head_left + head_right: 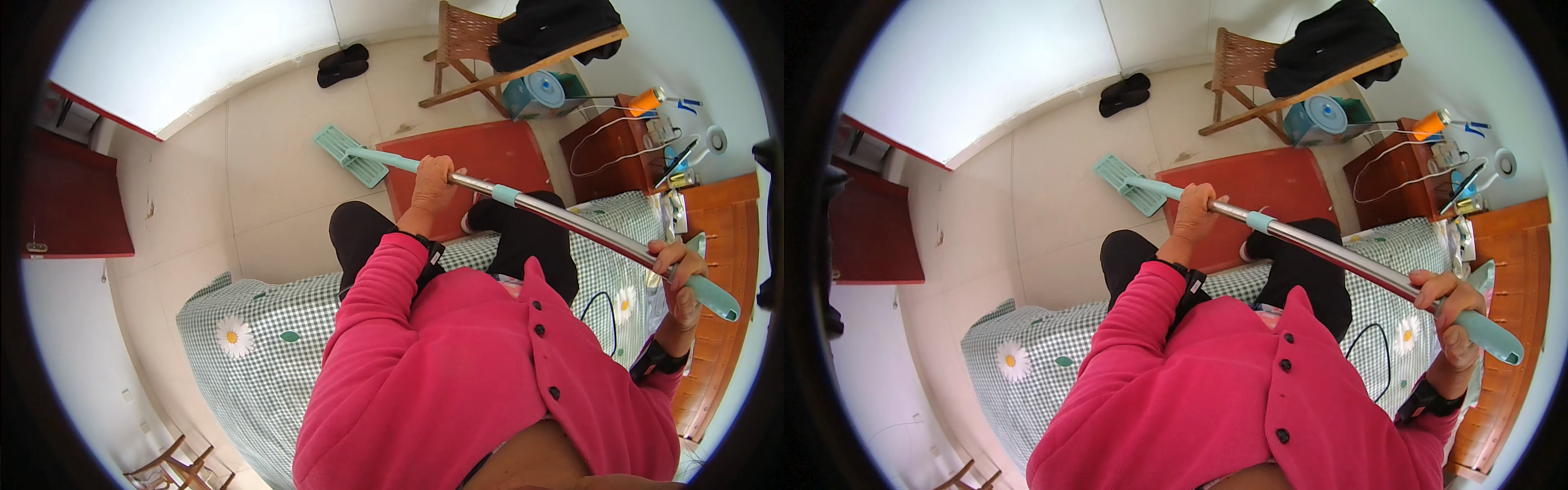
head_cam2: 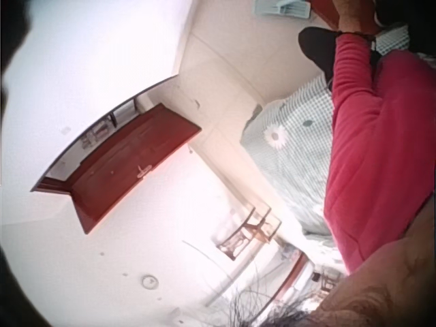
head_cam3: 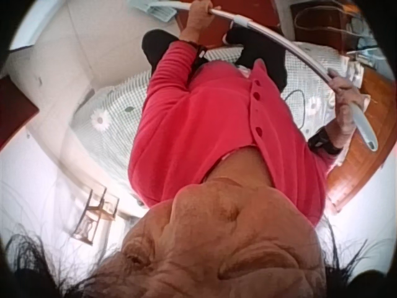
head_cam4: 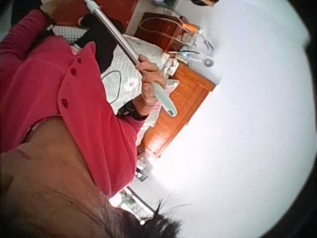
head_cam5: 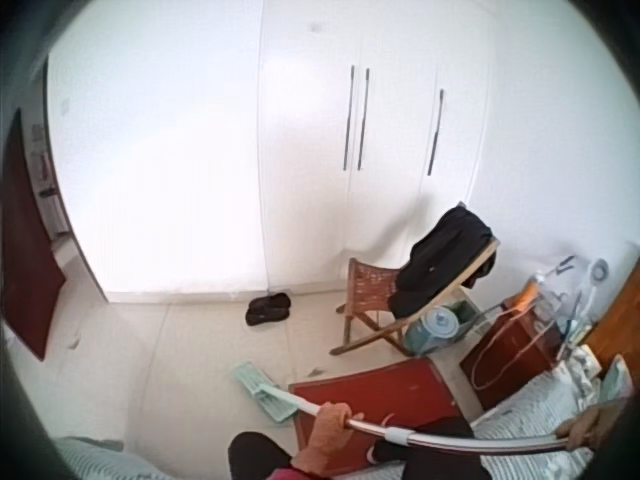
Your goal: The person mops a tiled floor and a red mat in a bedroom using a flat mop. They pour water from a glass onto the mat and floor, then continue mopping the area.
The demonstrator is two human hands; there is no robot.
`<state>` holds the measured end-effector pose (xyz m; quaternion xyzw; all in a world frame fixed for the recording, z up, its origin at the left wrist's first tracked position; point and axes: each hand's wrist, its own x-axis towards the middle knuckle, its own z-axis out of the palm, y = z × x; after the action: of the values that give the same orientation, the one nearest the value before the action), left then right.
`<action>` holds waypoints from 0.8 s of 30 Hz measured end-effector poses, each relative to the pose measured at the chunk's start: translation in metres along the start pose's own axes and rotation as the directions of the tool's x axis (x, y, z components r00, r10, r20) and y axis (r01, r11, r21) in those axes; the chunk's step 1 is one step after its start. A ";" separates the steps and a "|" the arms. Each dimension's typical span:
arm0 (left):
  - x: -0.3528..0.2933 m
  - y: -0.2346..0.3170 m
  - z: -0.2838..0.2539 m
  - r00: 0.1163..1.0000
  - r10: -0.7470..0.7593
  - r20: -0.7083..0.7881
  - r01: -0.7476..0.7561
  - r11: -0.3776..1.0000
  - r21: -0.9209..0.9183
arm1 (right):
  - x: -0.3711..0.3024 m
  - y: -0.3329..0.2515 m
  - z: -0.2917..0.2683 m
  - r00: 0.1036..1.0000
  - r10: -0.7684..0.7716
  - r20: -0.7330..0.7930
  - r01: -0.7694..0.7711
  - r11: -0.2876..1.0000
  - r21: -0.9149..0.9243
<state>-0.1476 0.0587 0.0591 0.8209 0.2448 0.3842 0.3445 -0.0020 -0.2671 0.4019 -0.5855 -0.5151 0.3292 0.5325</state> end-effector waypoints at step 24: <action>-0.022 -0.102 -0.041 0.849 -0.456 0.267 0.320 0.845 0.428 | 0.070 0.086 0.034 0.935 0.211 0.286 -0.248 0.964 0.100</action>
<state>-0.2074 0.1246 -0.0088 0.8582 0.4089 0.0962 0.2949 0.0058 -0.1820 0.3234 -0.5537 -0.4882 0.5003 0.4525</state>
